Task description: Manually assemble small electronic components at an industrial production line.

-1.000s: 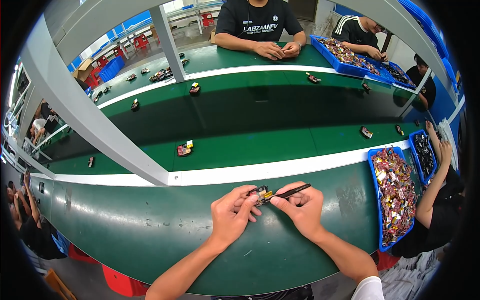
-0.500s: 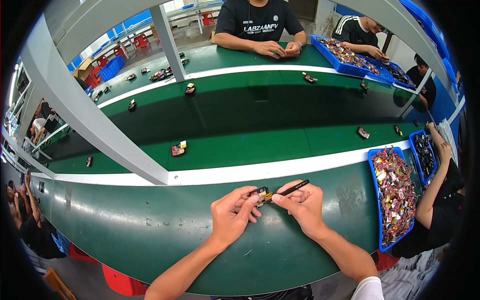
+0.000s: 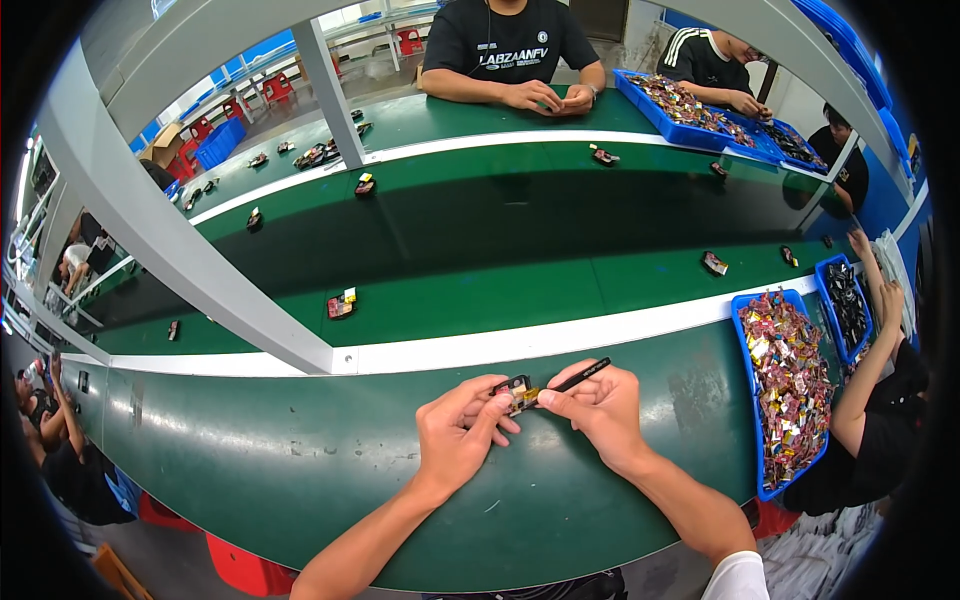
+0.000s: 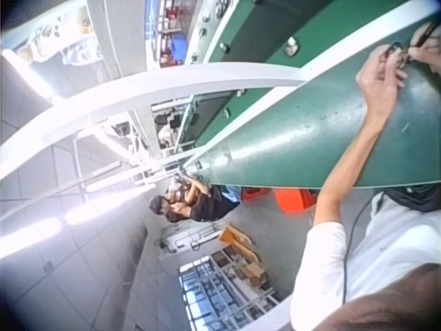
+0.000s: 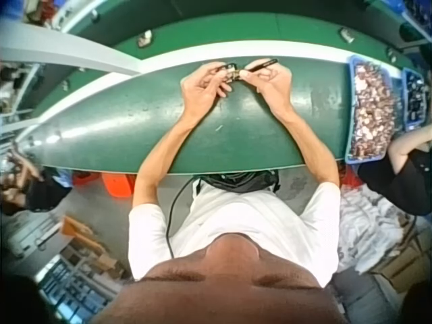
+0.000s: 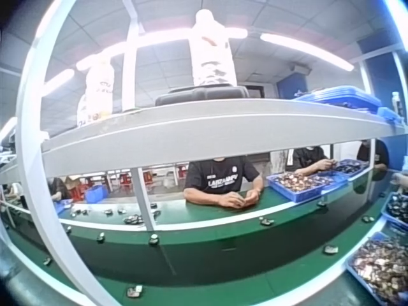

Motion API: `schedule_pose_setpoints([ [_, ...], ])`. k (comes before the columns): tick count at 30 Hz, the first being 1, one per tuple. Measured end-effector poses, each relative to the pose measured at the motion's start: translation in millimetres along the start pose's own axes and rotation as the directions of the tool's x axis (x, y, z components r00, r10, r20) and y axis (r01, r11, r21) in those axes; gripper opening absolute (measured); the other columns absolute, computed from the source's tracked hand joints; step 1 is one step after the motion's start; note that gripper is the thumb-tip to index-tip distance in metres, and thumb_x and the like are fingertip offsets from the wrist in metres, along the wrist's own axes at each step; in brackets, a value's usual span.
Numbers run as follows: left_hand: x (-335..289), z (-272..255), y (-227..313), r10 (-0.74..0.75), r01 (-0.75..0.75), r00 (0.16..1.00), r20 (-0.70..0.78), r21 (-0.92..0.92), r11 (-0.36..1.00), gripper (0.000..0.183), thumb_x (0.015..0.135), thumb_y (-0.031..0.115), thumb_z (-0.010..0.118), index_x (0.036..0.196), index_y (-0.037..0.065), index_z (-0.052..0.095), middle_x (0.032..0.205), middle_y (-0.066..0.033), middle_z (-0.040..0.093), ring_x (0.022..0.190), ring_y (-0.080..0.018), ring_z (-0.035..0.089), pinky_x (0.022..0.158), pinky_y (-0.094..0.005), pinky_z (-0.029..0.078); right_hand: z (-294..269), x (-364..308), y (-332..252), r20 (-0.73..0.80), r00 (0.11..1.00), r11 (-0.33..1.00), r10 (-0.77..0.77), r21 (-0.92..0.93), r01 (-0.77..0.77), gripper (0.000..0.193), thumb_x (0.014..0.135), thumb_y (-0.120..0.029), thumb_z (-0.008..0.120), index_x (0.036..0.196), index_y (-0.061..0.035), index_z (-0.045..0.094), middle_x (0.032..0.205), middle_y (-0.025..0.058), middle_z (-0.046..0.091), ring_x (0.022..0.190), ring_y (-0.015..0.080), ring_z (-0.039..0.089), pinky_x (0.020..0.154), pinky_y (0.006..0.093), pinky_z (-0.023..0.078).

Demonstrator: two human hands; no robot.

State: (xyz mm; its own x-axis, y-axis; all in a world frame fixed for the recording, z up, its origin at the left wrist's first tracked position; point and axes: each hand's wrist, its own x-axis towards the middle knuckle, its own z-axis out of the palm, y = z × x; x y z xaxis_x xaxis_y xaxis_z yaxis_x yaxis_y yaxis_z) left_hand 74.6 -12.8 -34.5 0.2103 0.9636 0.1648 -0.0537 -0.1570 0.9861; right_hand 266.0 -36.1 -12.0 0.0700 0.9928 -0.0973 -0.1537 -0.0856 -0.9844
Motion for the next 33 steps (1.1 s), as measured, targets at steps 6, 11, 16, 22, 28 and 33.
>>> schedule_pose_setpoints([
  [6, 4.6, -6.8, -2.2, -0.095, 0.1, 0.994, 0.049, -0.108, 0.989, 0.023, 0.098, 0.006, 0.063, 0.115, -0.01, 0.065, 0.09, -0.0156, 0.073, 0.066, -0.0181, 0.071, 0.052, -0.0259, 0.057, 0.5, 0.3, 7.4, -0.002, 0.998, 0.996, -0.069, 0.057, 0.069, 0.013, 0.086, 0.008, 0.074, 0.096, 0.0065, 0.066, 0.088, 0.012, 0.072, 0.077, 0.0087, 0.069, 0.064, 0.0181, 0.053],
  [11, 6.9, -12.6, -0.6, -0.172, 0.201, 0.974, 0.149, -0.211, 0.957, 0.026, 0.1, 0.009, 0.06, 0.116, -0.012, 0.063, 0.09, -0.0169, 0.071, 0.062, -0.0185, 0.069, 0.051, -0.027, 0.056, -0.7, -0.1, 14.5, 0.002, 0.973, 0.972, -0.231, -0.026, 0.231, 0.014, 0.083, 0.006, 0.077, 0.091, 0.0017, 0.066, 0.081, 0.0071, 0.072, 0.056, -0.0017, 0.048, 0.048, 0.0162, 0.034],
  [16, 6.6, -15.2, -4.2, -0.17, 0.202, 0.972, 0.16, -0.209, 0.957, 0.028, 0.102, 0.012, 0.059, 0.117, -0.011, 0.062, 0.09, -0.0173, 0.071, 0.062, -0.0206, 0.069, 0.051, -0.0277, 0.056, 3.5, -0.4, 19.8, -0.003, 0.954, 0.952, -0.299, -0.063, 0.299, 0.014, 0.082, 0.006, 0.079, 0.09, 0.0016, 0.069, 0.081, 0.0044, 0.072, 0.054, -0.0036, 0.042, 0.046, 0.0159, 0.03],
  [22, 7.3, -11.8, -3.6, -0.149, 0.177, 0.976, 0.159, -0.183, 0.967, 0.03, 0.102, 0.014, 0.059, 0.117, -0.011, 0.062, 0.09, -0.0184, 0.071, 0.063, -0.0224, 0.071, 0.05, -0.0282, 0.057, 3.7, -0.6, 23.5, -0.029, 0.944, 0.94, -0.33, -0.102, 0.326, 0.013, 0.081, 0.005, 0.08, 0.091, 0.0016, 0.072, 0.081, 0.0022, 0.072, 0.053, -0.0042, 0.039, 0.045, 0.0157, 0.028],
  [28, 6.3, -11.5, -2.0, -0.155, 0.179, 0.979, 0.136, -0.187, 0.966, 0.027, 0.101, 0.011, 0.061, 0.117, -0.011, 0.063, 0.091, -0.0169, 0.071, 0.065, -0.0201, 0.07, 0.052, -0.0272, 0.057, 8.3, -1.1, 23.5, -0.052, 0.955, 0.954, -0.291, -0.09, 0.286, 0.013, 0.082, 0.006, 0.079, 0.09, 0.0014, 0.071, 0.076, 0.0013, 0.07, 0.054, -0.0043, 0.04, 0.046, 0.0158, 0.027],
  [33, 5.7, -10.5, -1.8, -0.162, 0.182, 0.98, 0.112, -0.204, 0.962, 0.025, 0.099, 0.008, 0.062, 0.116, -0.01, 0.064, 0.091, -0.0153, 0.072, 0.065, -0.0177, 0.07, 0.053, -0.0263, 0.056, 8.6, -2.9, 19.0, -0.058, 0.955, 0.952, -0.292, -0.11, 0.284, 0.012, 0.082, 0.003, 0.08, 0.09, 0.0015, 0.072, 0.078, 0.0019, 0.071, 0.052, -0.0047, 0.038, 0.044, 0.0164, 0.025],
])
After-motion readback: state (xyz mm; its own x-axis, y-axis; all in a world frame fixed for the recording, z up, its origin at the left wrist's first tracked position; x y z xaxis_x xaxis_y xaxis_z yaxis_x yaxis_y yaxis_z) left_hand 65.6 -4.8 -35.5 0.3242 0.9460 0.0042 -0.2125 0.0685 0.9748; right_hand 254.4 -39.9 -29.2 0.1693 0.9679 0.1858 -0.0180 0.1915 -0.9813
